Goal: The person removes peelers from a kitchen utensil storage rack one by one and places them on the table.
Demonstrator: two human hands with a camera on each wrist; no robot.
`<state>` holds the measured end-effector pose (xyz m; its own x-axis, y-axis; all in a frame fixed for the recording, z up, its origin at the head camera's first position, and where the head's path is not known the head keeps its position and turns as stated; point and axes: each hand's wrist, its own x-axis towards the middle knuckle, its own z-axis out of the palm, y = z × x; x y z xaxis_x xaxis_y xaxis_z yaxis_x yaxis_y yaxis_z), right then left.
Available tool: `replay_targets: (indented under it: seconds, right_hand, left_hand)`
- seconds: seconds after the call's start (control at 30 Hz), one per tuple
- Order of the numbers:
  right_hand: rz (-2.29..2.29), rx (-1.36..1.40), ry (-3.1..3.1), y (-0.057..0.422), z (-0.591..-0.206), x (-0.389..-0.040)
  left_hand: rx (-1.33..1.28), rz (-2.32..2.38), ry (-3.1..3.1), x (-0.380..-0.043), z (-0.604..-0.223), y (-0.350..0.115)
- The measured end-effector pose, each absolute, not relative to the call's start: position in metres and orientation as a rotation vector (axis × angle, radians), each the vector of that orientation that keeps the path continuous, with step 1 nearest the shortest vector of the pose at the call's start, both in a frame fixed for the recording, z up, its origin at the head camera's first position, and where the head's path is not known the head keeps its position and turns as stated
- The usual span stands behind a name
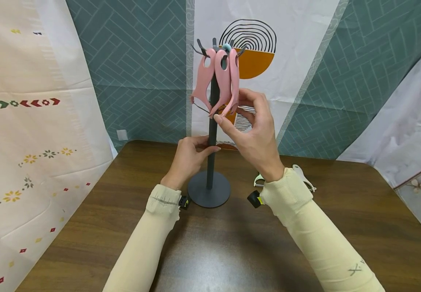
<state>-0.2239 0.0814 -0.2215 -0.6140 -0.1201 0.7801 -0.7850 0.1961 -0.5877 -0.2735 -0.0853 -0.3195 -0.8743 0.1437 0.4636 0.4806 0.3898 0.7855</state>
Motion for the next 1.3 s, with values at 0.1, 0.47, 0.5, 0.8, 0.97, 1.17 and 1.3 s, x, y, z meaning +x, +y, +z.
replay_targets:
  seconds: [0.1,0.47,0.5,0.8,0.97,1.17,1.3]
  right_hand:
    - [1.447,0.830,-1.897,0.081,-0.222,-0.224]
    - [1.448,0.810,-1.875,0.083,-0.222,-0.224]
    - [1.449,0.807,-1.875,0.084,-0.222,-0.224]
    - [1.451,0.800,-1.854,0.087,-0.223,-0.225]
    - [1.450,0.808,-1.824,0.088,-0.223,-0.226]
    - [1.454,0.797,-1.825,0.090,-0.221,-0.225]
    - [1.443,0.794,-1.825,0.092,-0.219,-0.225]
  left_hand:
    - [-0.529,-1.482,-2.345,-0.273,-0.320,-0.085]
    - [-0.536,-1.481,-2.336,-0.273,-0.319,-0.085]
    - [-0.535,-1.484,-2.337,-0.273,-0.319,-0.085]
    - [-0.537,-1.480,-2.348,-0.273,-0.320,-0.084]
    - [-0.533,-1.475,-2.349,-0.273,-0.320,-0.085]
    - [-0.531,-1.487,-2.343,-0.273,-0.320,-0.084]
    - [-0.529,-1.482,-2.346,-0.272,-0.319,-0.084]
